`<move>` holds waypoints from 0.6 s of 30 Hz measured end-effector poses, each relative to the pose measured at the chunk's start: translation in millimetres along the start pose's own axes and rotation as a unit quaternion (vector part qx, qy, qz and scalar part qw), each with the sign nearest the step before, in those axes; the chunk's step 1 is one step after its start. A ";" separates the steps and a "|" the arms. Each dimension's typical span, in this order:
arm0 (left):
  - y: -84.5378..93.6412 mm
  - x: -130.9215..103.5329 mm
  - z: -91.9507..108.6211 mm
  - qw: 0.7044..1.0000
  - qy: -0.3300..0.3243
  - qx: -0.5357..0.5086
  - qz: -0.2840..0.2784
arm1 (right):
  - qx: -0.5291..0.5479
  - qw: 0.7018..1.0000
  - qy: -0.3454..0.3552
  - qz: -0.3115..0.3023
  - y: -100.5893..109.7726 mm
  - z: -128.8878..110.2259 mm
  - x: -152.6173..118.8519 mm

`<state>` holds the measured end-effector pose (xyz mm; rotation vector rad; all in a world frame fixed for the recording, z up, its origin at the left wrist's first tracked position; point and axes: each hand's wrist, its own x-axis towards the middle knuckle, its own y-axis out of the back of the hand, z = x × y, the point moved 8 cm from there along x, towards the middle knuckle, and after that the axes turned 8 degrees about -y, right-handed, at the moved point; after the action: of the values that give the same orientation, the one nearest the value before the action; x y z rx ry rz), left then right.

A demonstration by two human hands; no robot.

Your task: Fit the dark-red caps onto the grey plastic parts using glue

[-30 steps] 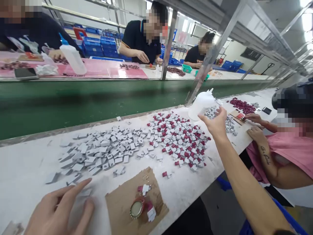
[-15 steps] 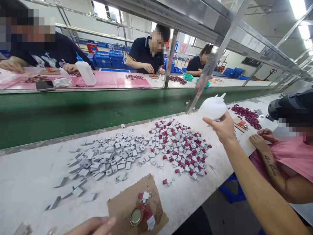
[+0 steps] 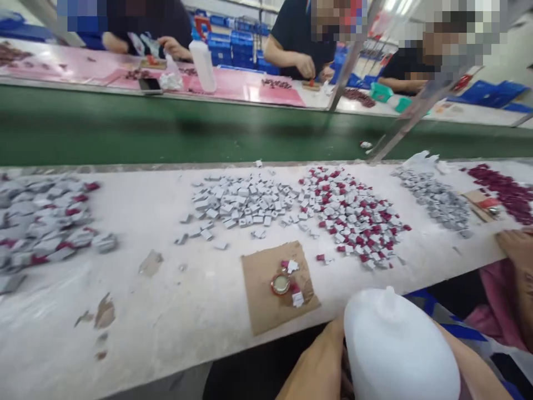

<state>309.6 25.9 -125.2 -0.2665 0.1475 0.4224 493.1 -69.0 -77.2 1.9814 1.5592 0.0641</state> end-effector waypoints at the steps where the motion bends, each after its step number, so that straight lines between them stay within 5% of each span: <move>1: -0.6 -4.8 -9.0 1.000 0.013 -0.014 -0.001 | -0.002 1.000 -0.003 -0.031 -9.1 -7.3 4.4; 9: -2.5 -38.2 -69.3 0.987 0.098 -0.117 0.040 | -0.056 0.989 -0.009 -0.139 -47.3 -51.0 39.9; 18: -23.9 -25.2 -86.2 0.972 0.083 -0.213 0.058 | -0.119 0.973 -0.058 -0.192 -56.5 -44.8 54.1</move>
<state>289.5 -29.3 -197.3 -0.7191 0.2376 0.5466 442.9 5.4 -85.6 1.4513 1.7398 -0.0213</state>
